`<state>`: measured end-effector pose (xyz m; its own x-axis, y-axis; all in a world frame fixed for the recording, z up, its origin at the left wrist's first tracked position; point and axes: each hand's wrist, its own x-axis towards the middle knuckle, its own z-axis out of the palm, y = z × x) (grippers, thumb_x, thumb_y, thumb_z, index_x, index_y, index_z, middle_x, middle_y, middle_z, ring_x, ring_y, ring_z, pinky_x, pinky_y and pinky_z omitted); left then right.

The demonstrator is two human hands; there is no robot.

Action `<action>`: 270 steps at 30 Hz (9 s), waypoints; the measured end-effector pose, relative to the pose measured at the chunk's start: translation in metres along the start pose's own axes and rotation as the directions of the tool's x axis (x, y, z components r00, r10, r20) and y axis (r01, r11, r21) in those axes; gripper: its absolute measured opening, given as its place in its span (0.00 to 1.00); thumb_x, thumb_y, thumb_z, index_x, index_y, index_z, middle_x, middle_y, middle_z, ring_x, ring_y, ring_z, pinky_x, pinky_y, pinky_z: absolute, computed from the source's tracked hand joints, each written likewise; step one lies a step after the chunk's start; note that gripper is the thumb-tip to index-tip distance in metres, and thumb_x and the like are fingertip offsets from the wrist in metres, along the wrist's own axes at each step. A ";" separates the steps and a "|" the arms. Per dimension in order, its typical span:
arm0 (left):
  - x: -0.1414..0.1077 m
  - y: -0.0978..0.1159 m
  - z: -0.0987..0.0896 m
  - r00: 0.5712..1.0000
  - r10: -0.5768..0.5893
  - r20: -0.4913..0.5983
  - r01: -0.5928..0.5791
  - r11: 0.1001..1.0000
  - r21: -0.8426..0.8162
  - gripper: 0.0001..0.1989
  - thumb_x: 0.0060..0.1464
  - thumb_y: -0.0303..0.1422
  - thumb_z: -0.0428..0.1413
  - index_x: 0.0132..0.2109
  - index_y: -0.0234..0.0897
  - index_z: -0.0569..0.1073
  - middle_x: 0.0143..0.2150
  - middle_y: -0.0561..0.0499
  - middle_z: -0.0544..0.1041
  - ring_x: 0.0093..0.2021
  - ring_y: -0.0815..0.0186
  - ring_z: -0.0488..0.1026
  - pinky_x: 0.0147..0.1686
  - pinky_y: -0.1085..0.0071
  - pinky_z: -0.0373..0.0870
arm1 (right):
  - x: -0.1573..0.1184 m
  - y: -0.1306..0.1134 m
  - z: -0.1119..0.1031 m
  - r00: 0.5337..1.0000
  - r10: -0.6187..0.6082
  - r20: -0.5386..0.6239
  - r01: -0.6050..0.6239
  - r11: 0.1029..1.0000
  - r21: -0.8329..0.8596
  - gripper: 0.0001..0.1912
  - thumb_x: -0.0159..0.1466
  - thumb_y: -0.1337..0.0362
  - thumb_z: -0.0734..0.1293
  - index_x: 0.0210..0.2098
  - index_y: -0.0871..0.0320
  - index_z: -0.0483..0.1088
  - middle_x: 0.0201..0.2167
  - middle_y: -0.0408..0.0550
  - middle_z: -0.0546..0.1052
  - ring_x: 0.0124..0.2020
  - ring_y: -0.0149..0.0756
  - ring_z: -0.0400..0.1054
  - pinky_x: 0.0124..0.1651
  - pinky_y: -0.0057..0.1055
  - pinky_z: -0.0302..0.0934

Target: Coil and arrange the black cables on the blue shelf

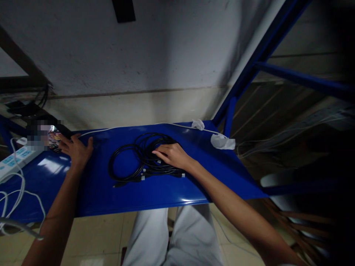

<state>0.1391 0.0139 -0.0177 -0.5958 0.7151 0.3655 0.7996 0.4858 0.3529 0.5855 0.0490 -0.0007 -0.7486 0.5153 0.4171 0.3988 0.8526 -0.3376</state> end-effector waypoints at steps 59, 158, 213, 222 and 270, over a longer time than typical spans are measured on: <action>-0.015 -0.009 -0.013 0.999 -0.010 -0.038 0.007 0.996 -0.094 0.27 0.66 0.44 0.62 0.63 0.30 0.70 0.81 0.27 0.44 0.79 0.26 0.40 0.70 0.21 0.41 | -0.002 -0.005 -0.005 0.996 0.039 0.079 -0.042 0.998 0.036 0.27 0.78 0.43 0.65 0.42 0.59 0.82 0.36 0.50 0.85 0.34 0.37 0.77 0.37 0.31 0.56; -0.023 0.007 0.008 0.941 0.328 -0.079 -0.324 0.812 -0.485 0.18 0.71 0.44 0.54 0.53 0.36 0.79 0.49 0.41 0.85 0.50 0.55 0.82 0.54 0.60 0.75 | -0.071 -0.059 -0.003 0.972 0.233 0.035 -0.230 0.971 -0.058 0.21 0.80 0.52 0.63 0.64 0.56 0.76 0.61 0.60 0.78 0.64 0.52 0.72 0.68 0.52 0.67; -0.027 -0.004 0.014 0.939 0.344 -0.011 -0.309 0.827 -0.470 0.18 0.67 0.45 0.56 0.51 0.37 0.80 0.46 0.43 0.85 0.48 0.55 0.82 0.52 0.60 0.77 | -0.112 -0.027 -0.014 0.919 0.326 -0.221 -0.322 0.945 0.059 0.09 0.82 0.58 0.59 0.50 0.53 0.69 0.44 0.56 0.80 0.44 0.48 0.76 0.49 0.44 0.71; -0.027 -0.003 0.013 0.939 0.344 -0.004 -0.308 0.835 -0.456 0.17 0.67 0.45 0.56 0.51 0.37 0.80 0.47 0.43 0.85 0.48 0.54 0.82 0.53 0.58 0.77 | -0.112 -0.028 -0.015 0.908 0.364 -0.209 -0.357 0.931 0.072 0.14 0.83 0.58 0.55 0.49 0.54 0.70 0.42 0.56 0.80 0.43 0.48 0.74 0.47 0.44 0.69; -0.167 0.223 -0.029 0.126 0.980 0.157 -0.800 0.194 -0.567 0.18 0.77 0.34 0.52 0.69 0.40 0.73 0.54 0.43 0.82 0.54 0.57 0.80 0.56 0.58 0.74 | -0.100 -0.020 -0.020 0.948 0.231 -0.220 -0.254 0.964 -0.084 0.12 0.81 0.65 0.57 0.49 0.55 0.72 0.46 0.56 0.75 0.45 0.47 0.71 0.50 0.42 0.67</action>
<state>0.4147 -0.0125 0.0250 0.7201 0.6446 0.2569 0.5892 -0.7635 0.2644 0.6628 -0.0182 -0.0189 -0.5010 0.7040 0.5033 0.6188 0.6980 -0.3604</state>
